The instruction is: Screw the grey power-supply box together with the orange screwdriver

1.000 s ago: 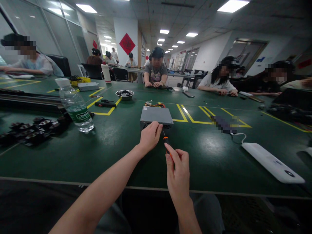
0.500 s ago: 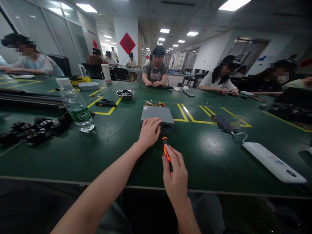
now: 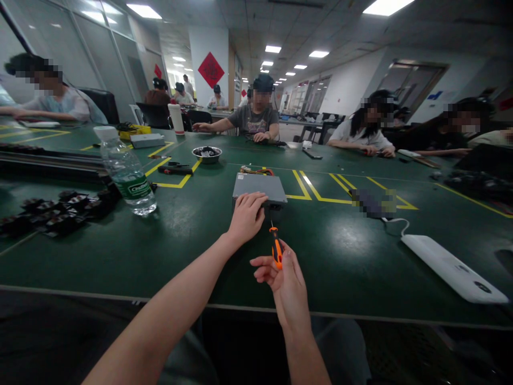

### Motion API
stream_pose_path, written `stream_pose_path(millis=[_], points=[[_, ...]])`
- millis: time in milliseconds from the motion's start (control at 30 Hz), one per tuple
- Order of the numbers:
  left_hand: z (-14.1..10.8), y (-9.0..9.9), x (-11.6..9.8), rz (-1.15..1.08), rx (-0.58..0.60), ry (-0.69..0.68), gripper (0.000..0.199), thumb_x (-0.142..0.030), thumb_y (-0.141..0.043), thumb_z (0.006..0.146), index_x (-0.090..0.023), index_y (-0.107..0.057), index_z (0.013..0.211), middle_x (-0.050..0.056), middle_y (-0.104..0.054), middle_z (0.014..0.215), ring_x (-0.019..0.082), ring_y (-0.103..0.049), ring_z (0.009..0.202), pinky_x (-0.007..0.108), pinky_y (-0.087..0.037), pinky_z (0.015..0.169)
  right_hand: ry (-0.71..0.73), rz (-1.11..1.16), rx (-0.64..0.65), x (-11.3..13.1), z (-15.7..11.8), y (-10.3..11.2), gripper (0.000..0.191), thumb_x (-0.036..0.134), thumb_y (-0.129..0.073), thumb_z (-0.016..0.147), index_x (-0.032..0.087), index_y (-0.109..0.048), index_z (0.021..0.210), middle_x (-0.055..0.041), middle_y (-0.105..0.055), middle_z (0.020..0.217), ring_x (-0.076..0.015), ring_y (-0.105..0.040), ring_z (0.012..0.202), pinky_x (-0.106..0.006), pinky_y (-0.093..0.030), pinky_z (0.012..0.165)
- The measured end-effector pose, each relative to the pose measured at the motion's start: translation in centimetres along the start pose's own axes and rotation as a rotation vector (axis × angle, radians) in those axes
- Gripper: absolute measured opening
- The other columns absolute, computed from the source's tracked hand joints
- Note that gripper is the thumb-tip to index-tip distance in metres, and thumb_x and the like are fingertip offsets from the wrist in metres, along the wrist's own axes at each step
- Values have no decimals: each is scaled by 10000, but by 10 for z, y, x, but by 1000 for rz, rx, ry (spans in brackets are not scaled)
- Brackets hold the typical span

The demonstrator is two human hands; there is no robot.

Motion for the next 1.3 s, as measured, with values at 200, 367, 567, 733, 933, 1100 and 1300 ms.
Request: stream_pose_path(millis=[200, 367, 567, 733, 933, 1100, 1300], points=[[0, 1, 0, -2, -8, -4, 333, -130, -435, 824, -204, -522, 1136, 39, -565, 1206, 166, -457, 1165, 357, -259, 1039, -82, 251, -89, -2, 1, 5, 328, 381, -602, 770, 232, -524, 1052, -8, -638, 775, -48, -432, 468, -164, -308, 397], [0, 1, 0, -6, -6, -6, 326, -128, -435, 821, -202, -526, 1126, 40, -564, 1204, 168, -456, 1162, 356, -263, 1035, -129, 309, -136, -7, 8, 9, 293, 244, -708, 670, 202, -587, 933, 1, -601, 771, -56, -476, 532, -171, -360, 425], [0, 0, 1, -1, -3, -2, 334, -124, -442, 816, -203, -521, 1131, 37, -561, 1207, 170, -454, 1162, 358, -261, 1037, -287, 280, -71, -5, 18, -2, 109, 185, -643, 705, 156, -575, 785, -44, -639, 756, -107, -575, 641, -176, -407, 459], [0, 0, 1, -2, -3, -8, 336, -119, -439, 816, -205, -515, 1132, 33, -561, 1206, 168, -451, 1166, 361, -267, 1036, -437, 94, -23, -4, 25, -7, 69, 191, -514, 789, 152, -563, 820, -29, -587, 722, -114, -565, 640, -205, -426, 478], [1, 2, 0, 2, 13, -17, 325, -133, -429, 833, -217, -512, 1135, 30, -558, 1210, 166, -456, 1164, 363, -278, 1035, -172, -455, 126, 14, 33, 13, 404, 181, -584, 715, 184, -483, 1106, -10, -504, 866, -77, -496, 578, -209, -424, 468], [2, 3, 0, -14, 4, -7, 320, -137, -431, 835, -220, -513, 1133, 28, -566, 1200, 167, -462, 1160, 367, -288, 1026, 601, -1093, 190, 64, 27, 20, 454, 105, -453, 779, 227, -406, 1213, -110, -367, 1214, -191, -529, 1041, -375, -474, 882], [2, 4, 0, -16, -8, -2, 317, -135, -426, 837, -218, -517, 1129, 28, -569, 1191, 164, -463, 1159, 368, -292, 1022, 1308, -1729, 488, 72, 6, -6, 338, 82, -415, 841, 188, -491, 1153, -169, -520, 1201, -156, -611, 765, -264, -499, 613]])
Point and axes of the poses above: each hand's wrist, its own z-axis towards the middle knuckle, its own y-axis out of the back of the hand, x = y × z, the point moved 7 cm from there along z, towards the middle knuckle
